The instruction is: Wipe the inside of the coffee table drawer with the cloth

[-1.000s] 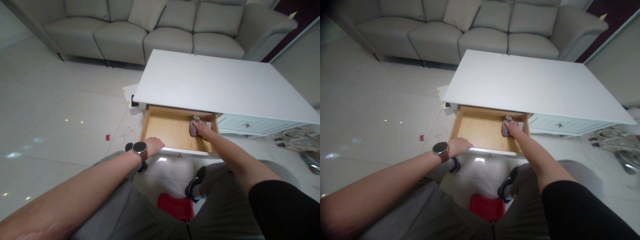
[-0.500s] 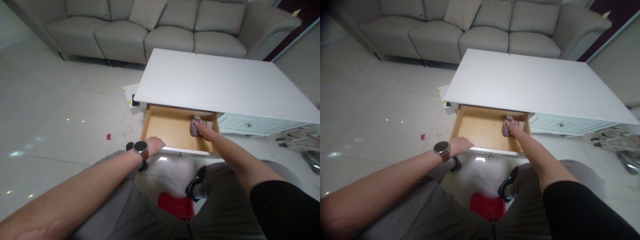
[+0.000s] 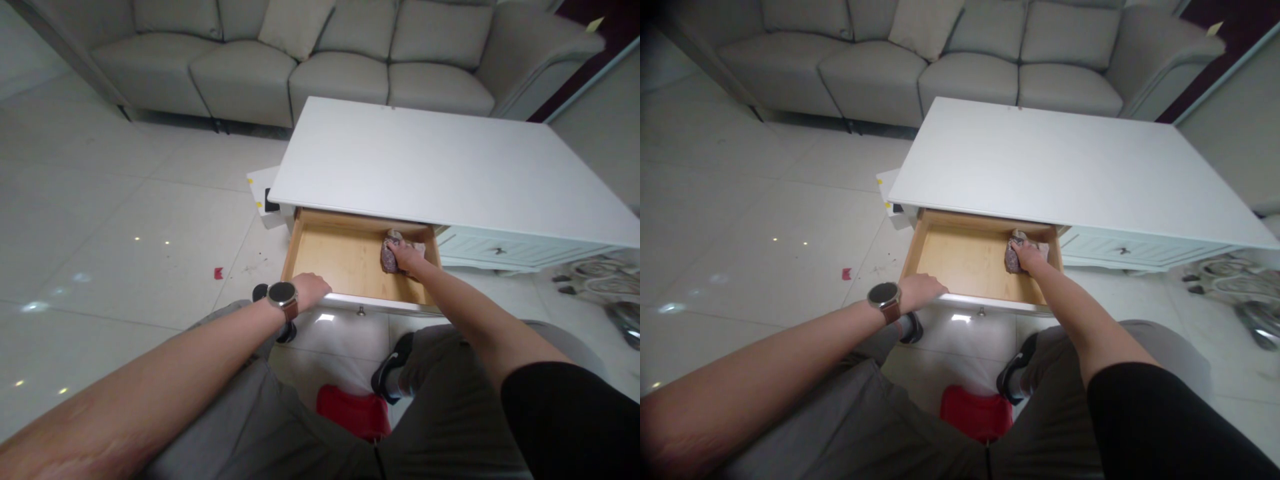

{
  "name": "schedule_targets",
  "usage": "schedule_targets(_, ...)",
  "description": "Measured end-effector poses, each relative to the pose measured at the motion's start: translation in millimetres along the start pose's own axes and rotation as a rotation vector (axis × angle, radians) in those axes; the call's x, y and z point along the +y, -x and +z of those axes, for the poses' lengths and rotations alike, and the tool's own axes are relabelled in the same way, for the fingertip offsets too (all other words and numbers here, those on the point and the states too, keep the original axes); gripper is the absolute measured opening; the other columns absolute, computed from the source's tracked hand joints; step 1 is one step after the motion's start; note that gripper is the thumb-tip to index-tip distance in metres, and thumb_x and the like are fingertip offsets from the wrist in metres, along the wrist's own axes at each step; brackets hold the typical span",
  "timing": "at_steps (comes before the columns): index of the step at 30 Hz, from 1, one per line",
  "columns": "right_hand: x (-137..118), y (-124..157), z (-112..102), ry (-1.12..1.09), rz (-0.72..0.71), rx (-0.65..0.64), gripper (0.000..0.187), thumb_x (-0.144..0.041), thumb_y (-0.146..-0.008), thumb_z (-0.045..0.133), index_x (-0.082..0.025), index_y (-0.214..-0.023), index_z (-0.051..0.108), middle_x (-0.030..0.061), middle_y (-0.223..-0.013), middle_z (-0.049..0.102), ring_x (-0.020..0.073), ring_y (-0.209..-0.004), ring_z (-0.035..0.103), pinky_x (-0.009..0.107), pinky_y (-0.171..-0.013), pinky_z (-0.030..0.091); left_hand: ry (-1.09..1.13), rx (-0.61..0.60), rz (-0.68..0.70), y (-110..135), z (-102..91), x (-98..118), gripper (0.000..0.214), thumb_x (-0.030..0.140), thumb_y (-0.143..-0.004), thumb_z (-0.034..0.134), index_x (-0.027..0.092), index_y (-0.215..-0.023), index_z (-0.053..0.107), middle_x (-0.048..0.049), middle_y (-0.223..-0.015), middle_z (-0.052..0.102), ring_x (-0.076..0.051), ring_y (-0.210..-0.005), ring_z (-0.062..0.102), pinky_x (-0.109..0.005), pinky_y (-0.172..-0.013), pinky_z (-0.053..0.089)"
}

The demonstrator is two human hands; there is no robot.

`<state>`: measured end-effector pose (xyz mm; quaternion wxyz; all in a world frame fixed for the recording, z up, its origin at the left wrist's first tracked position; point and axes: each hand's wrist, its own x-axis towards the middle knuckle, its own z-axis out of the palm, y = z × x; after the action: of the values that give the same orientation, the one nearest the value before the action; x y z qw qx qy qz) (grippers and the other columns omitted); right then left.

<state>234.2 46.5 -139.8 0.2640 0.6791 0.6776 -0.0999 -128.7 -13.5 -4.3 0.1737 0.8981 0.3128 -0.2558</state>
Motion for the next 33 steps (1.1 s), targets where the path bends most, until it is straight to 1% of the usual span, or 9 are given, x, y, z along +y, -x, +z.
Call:
schedule_targets(4,-1,1,-2,-0.017,0.006,-0.013,0.078,-0.018,-0.090,0.060,-0.028,-0.159,0.025,0.0250,-0.150,0.040,0.0333,-0.119,0.061,0.044,-0.094,0.048,-0.006,0.002,-0.011,1,-0.9,1,0.033,0.015,-0.096,0.052,0.027,-0.115,0.077,-0.0132,-0.110,0.076,-0.027,-0.104,0.071,-0.033,-0.081,0.052)
schedule_targets(7,-2,3,-4,-0.027,0.008,-0.021,0.075,-0.018,-0.092,0.058,-0.028,-0.159,0.025,0.0255,-0.150,0.039,0.0336,-0.119,0.062,0.044,-0.094,0.048,-0.021,-0.014,-0.016,2,-3.4,2,0.035,0.014,-0.096,0.052,0.027,-0.117,0.076,-0.0129,-0.114,0.076,-0.027,-0.105,0.071,-0.033,-0.081,0.052)
schedule_targets(11,-4,6,-7,-0.029,0.018,-0.017,0.072,-0.019,-0.092,0.056,-0.028,-0.158,0.028,0.0249,-0.147,0.042,0.0334,-0.117,0.063,0.044,-0.092,0.048,-0.027,-0.020,-0.018,2,-5.4,3,0.034,0.014,-0.096,0.051,0.026,-0.115,0.077,-0.0126,-0.113,0.076,-0.026,-0.104,0.071,-0.033,-0.082,0.052)
schedule_targets(18,-6,10,-9,-0.024,0.025,-0.013,0.070,-0.017,-0.091,0.055,-0.029,-0.156,0.030,0.0221,-0.143,0.046,0.0314,-0.114,0.064,0.042,-0.089,0.050,-0.018,0.014,-0.011,0,-0.2,1,0.031,0.015,-0.095,0.054,0.026,-0.112,0.078,-0.0122,-0.110,0.077,-0.024,-0.100,0.071,-0.031,-0.082,0.053)
schedule_targets(23,-6,9,-9,-0.026,0.027,-0.018,0.069,-0.019,-0.092,0.057,-0.029,-0.155,0.031,0.0226,-0.145,0.044,0.0315,-0.117,0.062,0.043,-0.093,0.048,-0.015,-0.003,-0.015,0,-1.0,1,0.033,0.015,-0.096,0.051,0.026,-0.114,0.077,-0.0141,-0.111,0.076,-0.027,-0.103,0.071,-0.034,-0.081,0.053)
schedule_targets(26,-6,10,-11,-0.037,0.022,-0.024,0.071,-0.018,-0.092,0.056,-0.027,-0.157,0.029,0.0239,-0.148,0.040,0.0323,-0.118,0.061,0.044,-0.095,0.047,-0.020,-0.012,-0.012,1,-3.0,2,0.035,0.015,-0.097,0.050,0.025,-0.116,0.077,-0.0139,-0.112,0.076,-0.027,-0.105,0.070,-0.034,-0.082,0.052)
schedule_targets(33,-7,12,-13,-0.040,0.027,-0.034,0.074,-0.022,-0.092,0.059,-0.028,-0.157,0.026,0.0231,-0.149,0.040,0.0328,-0.121,0.059,0.045,-0.098,0.045,-0.044,-0.038,-0.001,1,-5.1,2,0.036,0.014,-0.098,0.048,0.024,-0.118,0.076,-0.0131,-0.114,0.075,-0.028,-0.107,0.070,-0.034,-0.082,0.052)
